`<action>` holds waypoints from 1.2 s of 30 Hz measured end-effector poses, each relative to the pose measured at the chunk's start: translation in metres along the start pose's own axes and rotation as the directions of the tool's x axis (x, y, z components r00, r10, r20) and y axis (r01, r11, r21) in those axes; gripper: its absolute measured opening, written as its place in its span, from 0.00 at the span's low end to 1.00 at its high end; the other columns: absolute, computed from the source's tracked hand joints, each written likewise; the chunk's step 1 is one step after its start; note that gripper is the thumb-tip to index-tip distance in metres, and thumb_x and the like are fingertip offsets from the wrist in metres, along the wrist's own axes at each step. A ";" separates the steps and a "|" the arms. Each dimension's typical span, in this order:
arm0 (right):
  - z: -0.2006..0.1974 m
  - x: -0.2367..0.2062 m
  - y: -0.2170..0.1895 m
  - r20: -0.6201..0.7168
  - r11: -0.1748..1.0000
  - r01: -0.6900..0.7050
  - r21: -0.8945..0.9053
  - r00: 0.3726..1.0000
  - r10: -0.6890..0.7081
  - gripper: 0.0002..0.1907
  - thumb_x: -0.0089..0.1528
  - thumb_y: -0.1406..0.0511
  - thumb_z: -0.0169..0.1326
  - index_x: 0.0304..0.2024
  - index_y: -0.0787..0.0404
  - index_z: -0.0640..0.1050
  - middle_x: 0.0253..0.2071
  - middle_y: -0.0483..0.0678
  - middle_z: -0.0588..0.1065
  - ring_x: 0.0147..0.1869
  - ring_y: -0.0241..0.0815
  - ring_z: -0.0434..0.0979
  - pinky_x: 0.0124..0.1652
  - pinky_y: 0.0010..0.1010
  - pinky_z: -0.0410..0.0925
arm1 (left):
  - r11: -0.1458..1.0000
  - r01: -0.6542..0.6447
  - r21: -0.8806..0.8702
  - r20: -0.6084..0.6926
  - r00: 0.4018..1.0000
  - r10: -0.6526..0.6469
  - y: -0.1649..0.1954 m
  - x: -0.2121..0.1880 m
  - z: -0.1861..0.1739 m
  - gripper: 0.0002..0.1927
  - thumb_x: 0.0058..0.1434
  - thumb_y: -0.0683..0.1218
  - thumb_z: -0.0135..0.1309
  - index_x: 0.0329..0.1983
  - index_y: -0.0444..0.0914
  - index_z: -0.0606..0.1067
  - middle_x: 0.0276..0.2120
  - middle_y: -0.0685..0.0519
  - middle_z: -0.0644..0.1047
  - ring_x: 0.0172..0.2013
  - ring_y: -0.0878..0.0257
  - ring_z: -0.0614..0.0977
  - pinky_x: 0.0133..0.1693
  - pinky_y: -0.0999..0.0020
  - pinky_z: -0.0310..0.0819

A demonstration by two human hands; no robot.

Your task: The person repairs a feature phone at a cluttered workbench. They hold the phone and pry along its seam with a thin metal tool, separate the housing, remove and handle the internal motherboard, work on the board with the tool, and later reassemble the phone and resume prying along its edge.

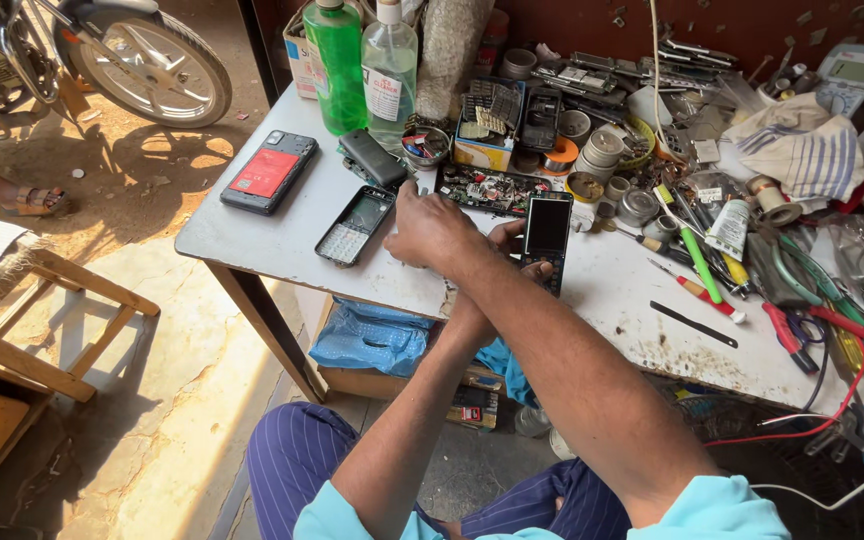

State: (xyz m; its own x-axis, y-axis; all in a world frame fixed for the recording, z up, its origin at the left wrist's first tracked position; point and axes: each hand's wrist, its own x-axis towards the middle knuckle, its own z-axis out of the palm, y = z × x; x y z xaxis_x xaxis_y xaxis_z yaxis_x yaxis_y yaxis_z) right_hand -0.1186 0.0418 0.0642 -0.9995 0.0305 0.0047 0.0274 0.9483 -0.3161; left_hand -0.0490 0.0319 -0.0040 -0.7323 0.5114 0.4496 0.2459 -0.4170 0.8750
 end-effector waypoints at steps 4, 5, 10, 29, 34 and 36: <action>-0.001 -0.002 -0.002 0.034 0.994 -0.085 0.067 0.996 0.083 0.28 0.55 0.68 0.55 0.56 0.72 0.64 0.40 0.70 0.80 0.49 0.61 0.82 0.50 0.44 0.74 | 0.991 0.130 0.011 -0.005 0.991 -0.130 0.000 -0.001 0.000 0.34 0.64 0.47 0.60 0.70 0.36 0.61 0.46 0.48 0.77 0.45 0.66 0.77 0.45 0.69 0.76; -0.007 -0.005 -0.002 0.052 0.987 -0.104 0.123 0.994 0.098 0.27 0.55 0.67 0.55 0.55 0.69 0.66 0.38 0.67 0.81 0.46 0.57 0.83 0.49 0.41 0.74 | 0.987 0.155 0.045 -0.009 0.988 -0.154 -0.001 -0.002 -0.001 0.34 0.64 0.48 0.59 0.69 0.36 0.61 0.44 0.48 0.77 0.44 0.65 0.78 0.43 0.69 0.75; -0.049 -0.039 -0.004 0.096 0.894 -0.140 0.425 0.989 0.110 0.27 0.57 0.65 0.55 0.57 0.65 0.64 0.31 0.53 0.80 0.33 0.42 0.80 0.36 0.34 0.74 | 0.986 0.095 0.136 -0.045 0.995 -0.090 -0.017 -0.002 -0.011 0.25 0.66 0.43 0.58 0.65 0.34 0.66 0.48 0.47 0.79 0.50 0.64 0.79 0.49 0.69 0.76; 0.008 -0.169 0.137 -0.621 0.412 0.481 0.774 0.702 0.348 0.13 0.68 0.67 0.55 0.51 0.64 0.67 0.44 0.54 0.80 0.46 0.40 0.84 0.40 0.28 0.77 | 0.897 0.182 -0.402 -0.120 0.961 -0.249 -0.010 0.000 -0.002 0.29 0.62 0.36 0.59 0.62 0.35 0.59 0.43 0.46 0.80 0.41 0.63 0.83 0.39 0.67 0.83; 0.022 -0.172 0.120 -0.677 0.588 0.419 0.692 0.660 0.325 0.12 0.68 0.66 0.58 0.47 0.66 0.72 0.42 0.55 0.83 0.44 0.37 0.84 0.45 0.25 0.77 | 0.892 0.118 -0.436 -0.141 0.970 -0.197 -0.012 -0.001 -0.002 0.28 0.62 0.37 0.59 0.61 0.35 0.58 0.47 0.46 0.80 0.46 0.63 0.82 0.45 0.68 0.83; 0.025 -0.175 0.115 -0.741 0.680 0.418 0.603 0.608 0.283 0.10 0.67 0.66 0.60 0.45 0.66 0.74 0.43 0.54 0.83 0.46 0.35 0.83 0.45 0.24 0.76 | 0.898 0.118 -0.425 -0.140 0.971 -0.193 -0.012 -0.001 -0.002 0.28 0.62 0.36 0.59 0.61 0.34 0.58 0.48 0.45 0.80 0.47 0.62 0.82 0.46 0.68 0.82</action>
State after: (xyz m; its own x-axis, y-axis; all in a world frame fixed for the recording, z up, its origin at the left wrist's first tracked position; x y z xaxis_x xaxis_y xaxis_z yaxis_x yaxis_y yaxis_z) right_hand 0.0594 0.1373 0.0034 -0.5898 0.5213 0.6167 -0.4078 0.4670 -0.7846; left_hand -0.0526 0.0350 -0.0153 -0.8474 0.4724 0.2424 -0.1352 -0.6334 0.7619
